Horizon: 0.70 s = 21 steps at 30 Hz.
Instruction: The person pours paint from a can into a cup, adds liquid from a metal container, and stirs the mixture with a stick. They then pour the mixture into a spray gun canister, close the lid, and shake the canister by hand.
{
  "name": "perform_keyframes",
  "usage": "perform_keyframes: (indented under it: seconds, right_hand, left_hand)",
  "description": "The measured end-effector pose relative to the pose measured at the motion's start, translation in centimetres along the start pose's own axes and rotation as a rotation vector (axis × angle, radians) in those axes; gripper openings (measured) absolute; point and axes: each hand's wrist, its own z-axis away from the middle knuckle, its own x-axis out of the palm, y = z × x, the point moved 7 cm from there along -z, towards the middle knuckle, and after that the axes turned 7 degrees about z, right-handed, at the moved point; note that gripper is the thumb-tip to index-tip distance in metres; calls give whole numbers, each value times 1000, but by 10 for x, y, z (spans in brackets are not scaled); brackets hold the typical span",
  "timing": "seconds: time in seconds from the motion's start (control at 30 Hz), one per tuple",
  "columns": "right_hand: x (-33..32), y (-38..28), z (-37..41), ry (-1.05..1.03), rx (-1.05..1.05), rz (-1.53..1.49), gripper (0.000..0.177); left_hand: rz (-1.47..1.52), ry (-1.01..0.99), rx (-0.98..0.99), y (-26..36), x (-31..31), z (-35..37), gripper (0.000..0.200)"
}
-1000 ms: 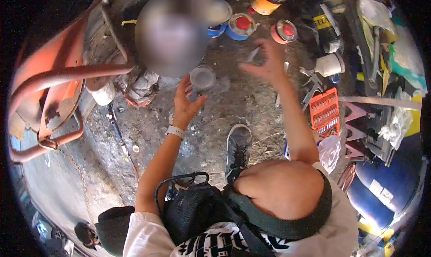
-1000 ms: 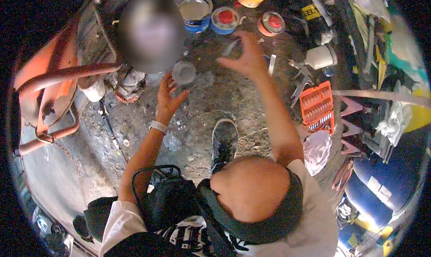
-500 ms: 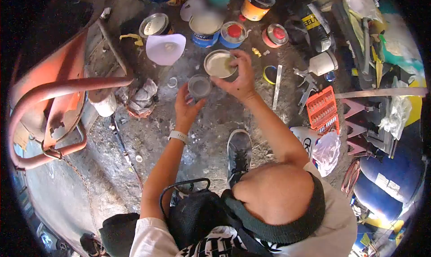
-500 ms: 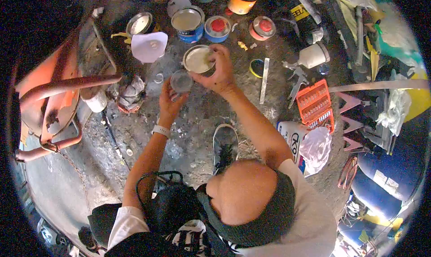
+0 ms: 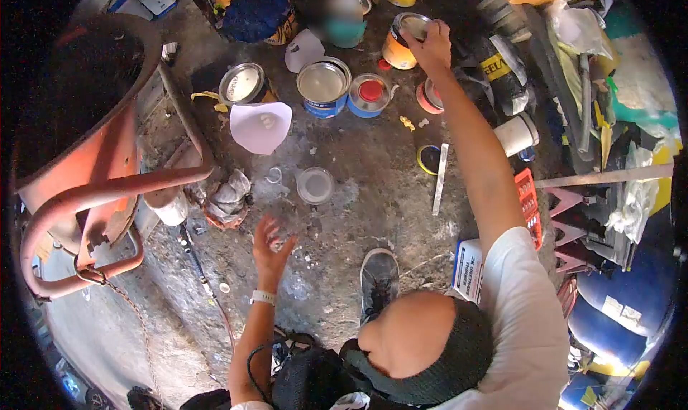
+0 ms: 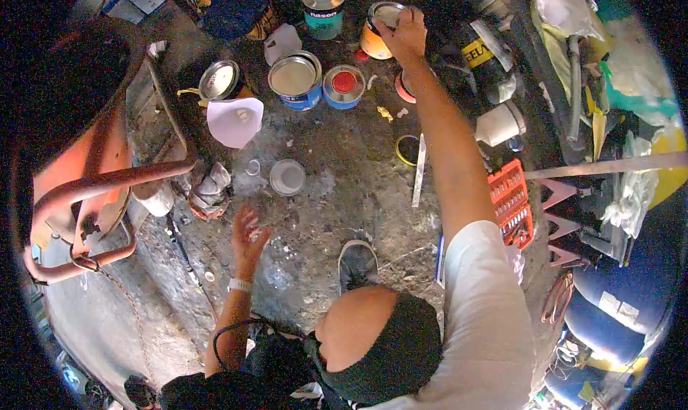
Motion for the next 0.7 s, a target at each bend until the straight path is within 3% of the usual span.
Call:
perform_keyframes:
  seconds: [0.17, 0.23, 0.3, 0.43, 0.5, 0.53, 0.63, 0.7]
  right_hand:
    - [33, 12, 3, 20, -109, 72, 59]
    - [35, 16, 0, -17, -66, 88, 61]
    - [48, 39, -2, -171, 210, -65, 62]
    - [51, 42, -12, -192, 240, -294, 61]
    - [57, 43, -17, -426, 270, -205, 57]
    - [54, 42, -16, -426, 269, -205, 57]
    - [50, 32, -16, -489, 291, -229, 69]
    - [42, 24, -12, -437, 200, -10, 83]
  left_hand:
    - [-26, 54, -67, -1, -12, 8, 82]
    - [-53, 31, -28, -1, -9, 3, 80]
    - [-14, 31, -24, 1, -3, 1, 79]
    - [18, 8, -11, 19, 6, -5, 78]
    - [33, 11, -18, 22, 5, -8, 78]
    - [49, 14, -25, 23, 4, -8, 78]
    - [38, 42, -33, 22, 1, -9, 77]
    - [26, 42, -47, 23, -2, -5, 77]
